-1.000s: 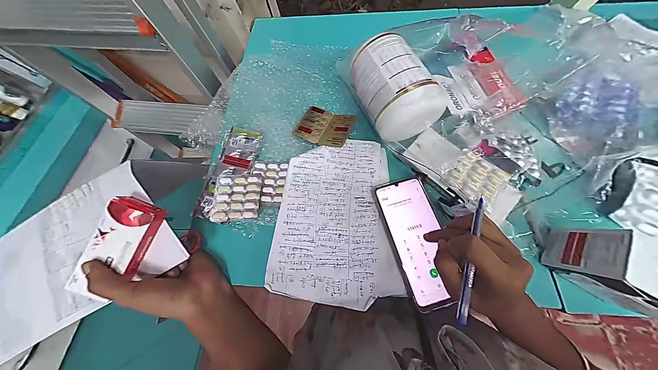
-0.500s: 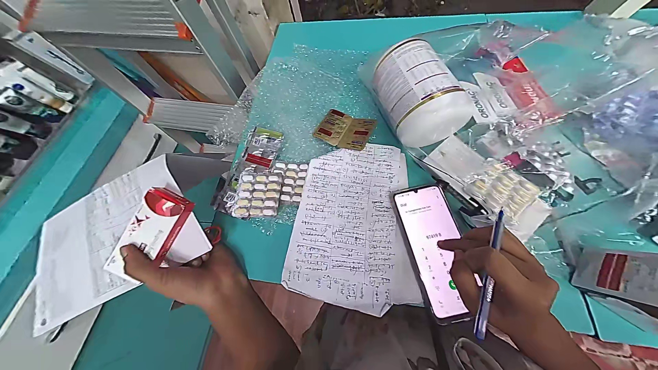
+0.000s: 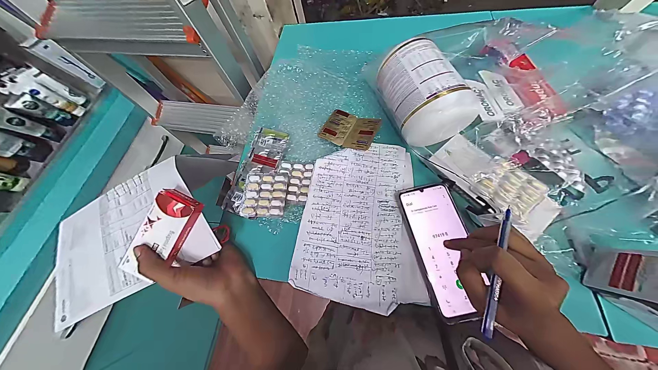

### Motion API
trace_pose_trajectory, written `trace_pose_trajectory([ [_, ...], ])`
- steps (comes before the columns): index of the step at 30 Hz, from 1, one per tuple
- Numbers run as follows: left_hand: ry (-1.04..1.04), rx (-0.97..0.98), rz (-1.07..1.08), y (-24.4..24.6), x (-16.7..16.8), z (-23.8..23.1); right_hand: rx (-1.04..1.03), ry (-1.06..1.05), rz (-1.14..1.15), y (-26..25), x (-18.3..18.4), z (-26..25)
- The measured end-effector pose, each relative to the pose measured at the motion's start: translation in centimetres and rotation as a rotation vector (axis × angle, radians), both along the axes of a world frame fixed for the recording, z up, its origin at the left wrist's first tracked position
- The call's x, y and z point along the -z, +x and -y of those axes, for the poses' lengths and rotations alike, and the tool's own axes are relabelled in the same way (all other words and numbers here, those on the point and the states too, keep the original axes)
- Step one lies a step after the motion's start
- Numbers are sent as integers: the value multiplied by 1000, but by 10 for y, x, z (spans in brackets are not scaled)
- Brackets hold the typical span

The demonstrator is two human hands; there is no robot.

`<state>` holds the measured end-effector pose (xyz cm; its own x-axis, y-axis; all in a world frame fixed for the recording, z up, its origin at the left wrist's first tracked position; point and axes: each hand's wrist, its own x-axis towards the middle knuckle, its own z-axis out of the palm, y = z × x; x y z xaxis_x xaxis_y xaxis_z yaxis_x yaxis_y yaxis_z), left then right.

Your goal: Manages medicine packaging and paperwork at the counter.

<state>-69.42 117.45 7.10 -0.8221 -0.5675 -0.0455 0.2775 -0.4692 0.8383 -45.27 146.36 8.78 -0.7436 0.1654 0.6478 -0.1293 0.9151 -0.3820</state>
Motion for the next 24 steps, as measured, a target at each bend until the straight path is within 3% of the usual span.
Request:
trace_pose_trajectory([
  [24,19,41,-27,-4,13,10,53,44,-51,0,2,-2],
])
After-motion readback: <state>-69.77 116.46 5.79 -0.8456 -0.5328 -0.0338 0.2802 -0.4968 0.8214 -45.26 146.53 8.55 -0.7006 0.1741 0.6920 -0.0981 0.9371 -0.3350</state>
